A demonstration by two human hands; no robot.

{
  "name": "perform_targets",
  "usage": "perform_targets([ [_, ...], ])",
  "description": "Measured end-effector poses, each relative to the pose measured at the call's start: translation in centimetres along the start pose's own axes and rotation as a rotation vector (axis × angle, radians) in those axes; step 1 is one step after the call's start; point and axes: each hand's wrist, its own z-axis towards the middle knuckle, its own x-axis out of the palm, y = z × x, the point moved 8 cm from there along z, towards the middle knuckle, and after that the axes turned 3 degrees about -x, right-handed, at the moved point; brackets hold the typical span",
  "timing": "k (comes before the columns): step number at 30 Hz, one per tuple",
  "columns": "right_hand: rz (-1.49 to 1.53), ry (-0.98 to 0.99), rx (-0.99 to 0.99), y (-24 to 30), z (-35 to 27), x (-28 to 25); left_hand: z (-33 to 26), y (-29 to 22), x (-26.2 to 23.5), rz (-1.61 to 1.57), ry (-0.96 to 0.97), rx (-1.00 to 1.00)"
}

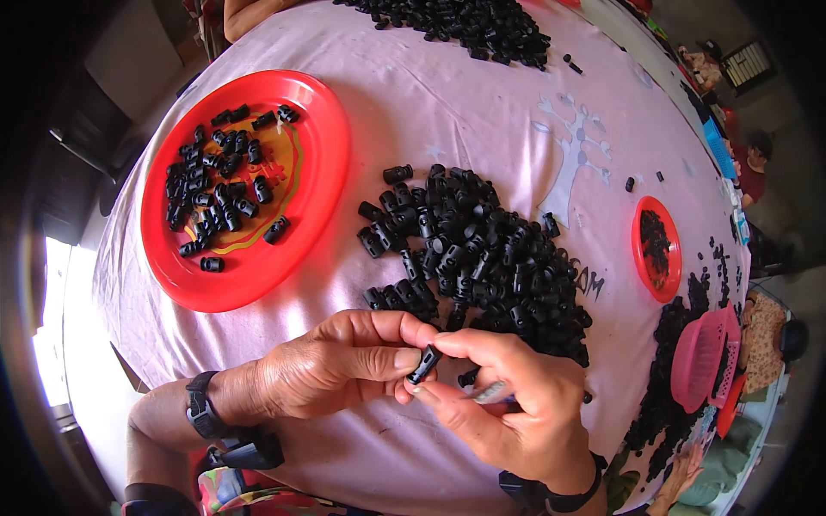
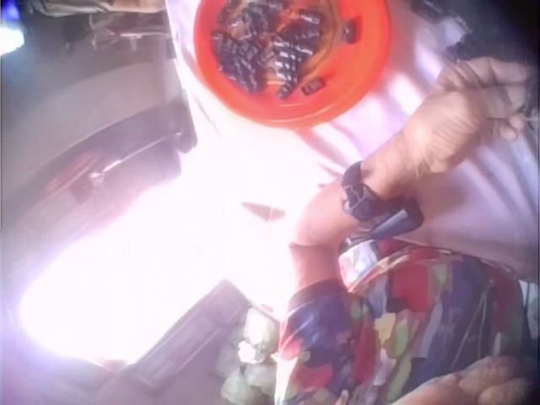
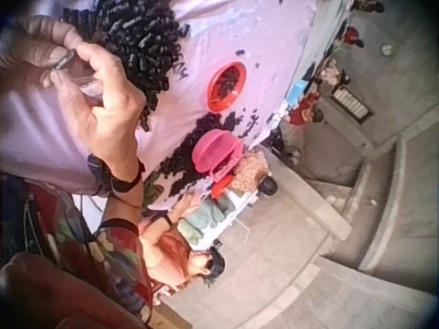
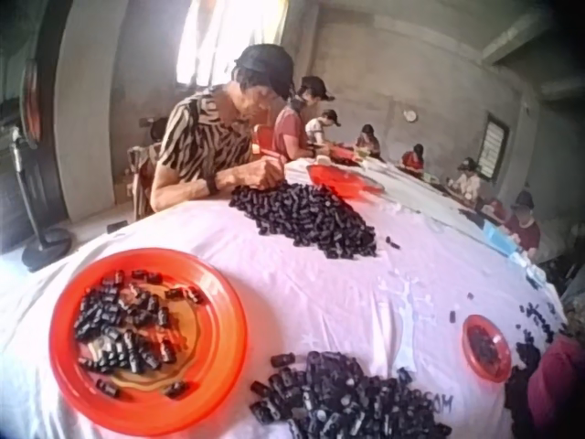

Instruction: Manually assembling black plastic cord locks by inserting the inner component into the housing.

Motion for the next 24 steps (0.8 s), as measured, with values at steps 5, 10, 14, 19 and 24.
perform_targets([
  [5, 0.234, 0.023, 0.078, -1.2, 0.3, 1.1, 0.3, 0.3, 0.0, 0.053, 0.003, -0.022],
  [10, 0.341, 0.015, 0.134, -2.6, -0.1, 1.3, 0.2, 0.6, 0.0, 0.063, 0.026, -0.028],
  [14, 0.432, -0.011, 0.195, -2.8, 0.1, 1.5, 0.2, 0.8, 0.0, 0.037, 0.035, -0.060],
  [19, 0.455, 0.044, 0.183, -3.2, -0.4, 1.1, 0.0, 0.5, 0.6, -0.054, 0.087, -0.069],
  [24, 0.547, 0.058, 0.172, -3.3, -0.5, 1.9, 0.0, 0.4, 0.5, -0.098, 0.058, -0.080],
])
